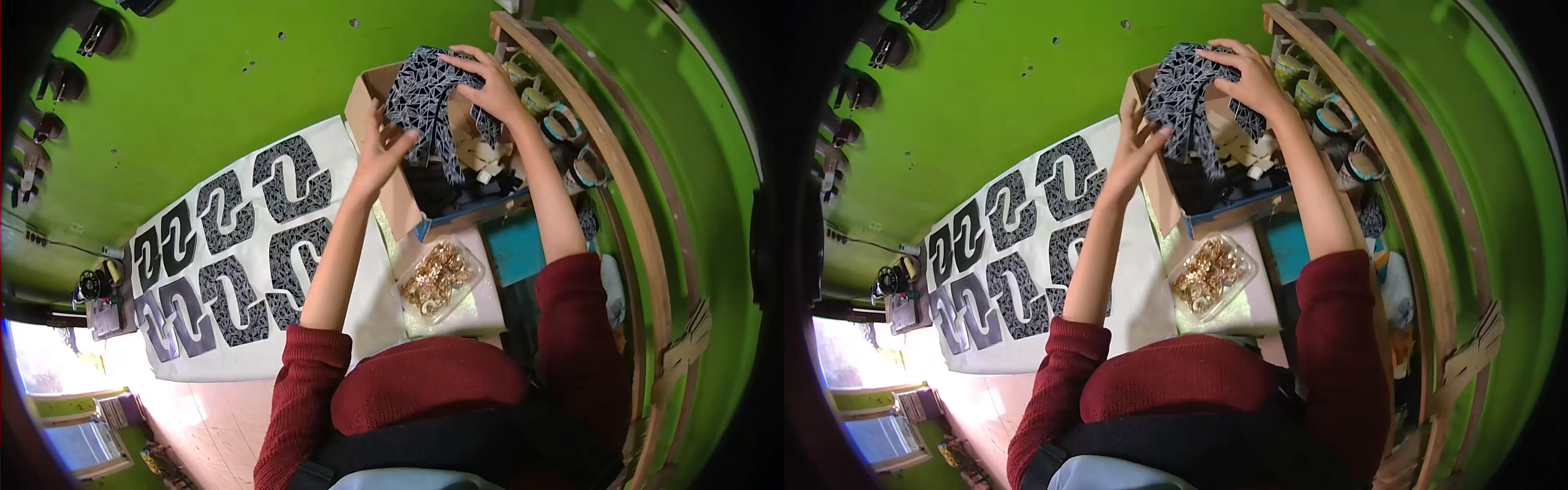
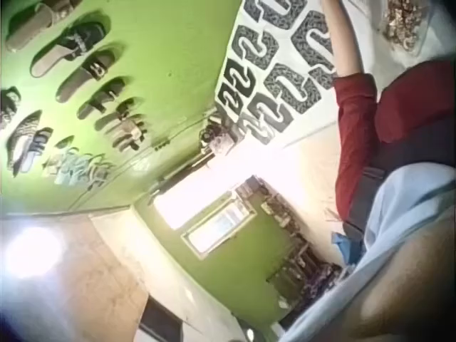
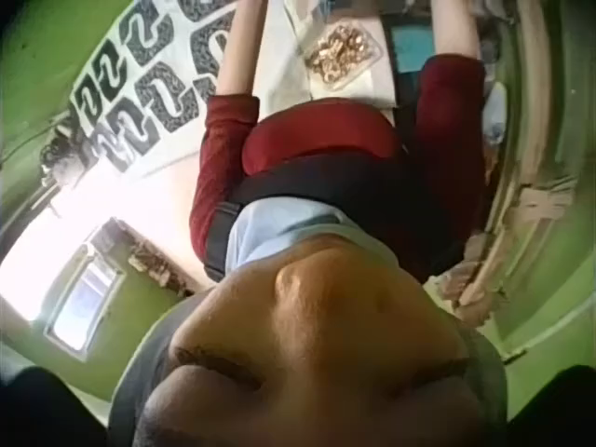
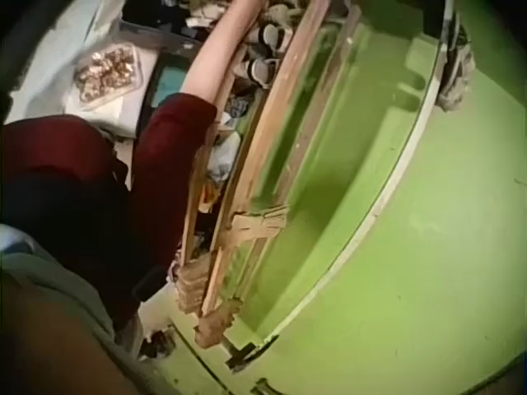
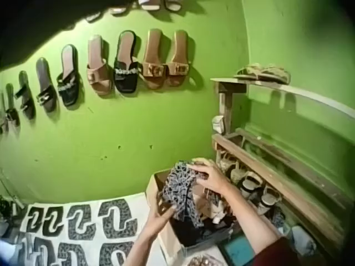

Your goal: The recorder is seen organizing and assembling various components for shoe manufacturing, including leather pieces and metal buckles.

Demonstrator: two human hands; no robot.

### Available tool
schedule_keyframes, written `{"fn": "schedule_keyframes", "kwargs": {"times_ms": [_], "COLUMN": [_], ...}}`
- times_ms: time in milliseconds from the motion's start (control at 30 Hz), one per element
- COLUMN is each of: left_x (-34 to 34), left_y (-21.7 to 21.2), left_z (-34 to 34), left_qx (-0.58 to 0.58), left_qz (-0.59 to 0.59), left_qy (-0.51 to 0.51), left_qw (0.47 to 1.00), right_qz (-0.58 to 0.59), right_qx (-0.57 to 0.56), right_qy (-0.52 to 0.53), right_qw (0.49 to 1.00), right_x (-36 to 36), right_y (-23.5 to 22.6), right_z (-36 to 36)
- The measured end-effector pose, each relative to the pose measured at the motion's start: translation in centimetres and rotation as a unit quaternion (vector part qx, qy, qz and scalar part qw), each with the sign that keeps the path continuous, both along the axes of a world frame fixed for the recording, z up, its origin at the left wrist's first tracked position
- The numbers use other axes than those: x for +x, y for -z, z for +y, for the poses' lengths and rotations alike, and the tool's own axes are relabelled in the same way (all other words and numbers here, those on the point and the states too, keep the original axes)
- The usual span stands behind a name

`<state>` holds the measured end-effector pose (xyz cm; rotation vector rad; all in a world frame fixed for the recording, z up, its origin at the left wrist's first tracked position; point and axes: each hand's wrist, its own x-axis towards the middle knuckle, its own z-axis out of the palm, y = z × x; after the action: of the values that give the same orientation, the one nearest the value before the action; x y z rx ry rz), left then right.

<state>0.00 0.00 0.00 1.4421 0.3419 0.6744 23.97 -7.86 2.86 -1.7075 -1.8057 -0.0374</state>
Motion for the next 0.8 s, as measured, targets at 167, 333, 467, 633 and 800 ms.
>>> {"fn": "schedule_keyframes", "kwargs": {"times_ms": [167,333,467,633,800], "left_x": [2.3,1.1,0.4,1.4,1.2], "left_y": [5.0,5.0,5.1,4.6,5.3], "left_z": [-1.0,-3.3,-2.8,-3.6,-3.5], "left_qx": [0.338,0.464,0.439,0.447,0.430], "left_qz": [0.136,0.301,0.297,0.270,0.260], "left_qy": [-0.086,-0.069,-0.117,-0.113,-0.113], "left_qw": [0.927,0.830,0.840,0.845,0.857], "right_qz": [-0.290,0.003,-0.103,-0.204,-0.178], "right_qx": [-0.093,-0.258,-0.477,-0.620,-0.605], "right_qy": [0.215,0.169,0.120,0.142,0.175], "right_qw": [0.928,0.951,0.865,0.745,0.756], "right_x": [3.7,4.6,0.8,-0.3,2.7], "right_y": [6.0,7.8,8.6,10.1,11.5], "right_z": [1.8,2.1,2.5,3.1,3.1]}}
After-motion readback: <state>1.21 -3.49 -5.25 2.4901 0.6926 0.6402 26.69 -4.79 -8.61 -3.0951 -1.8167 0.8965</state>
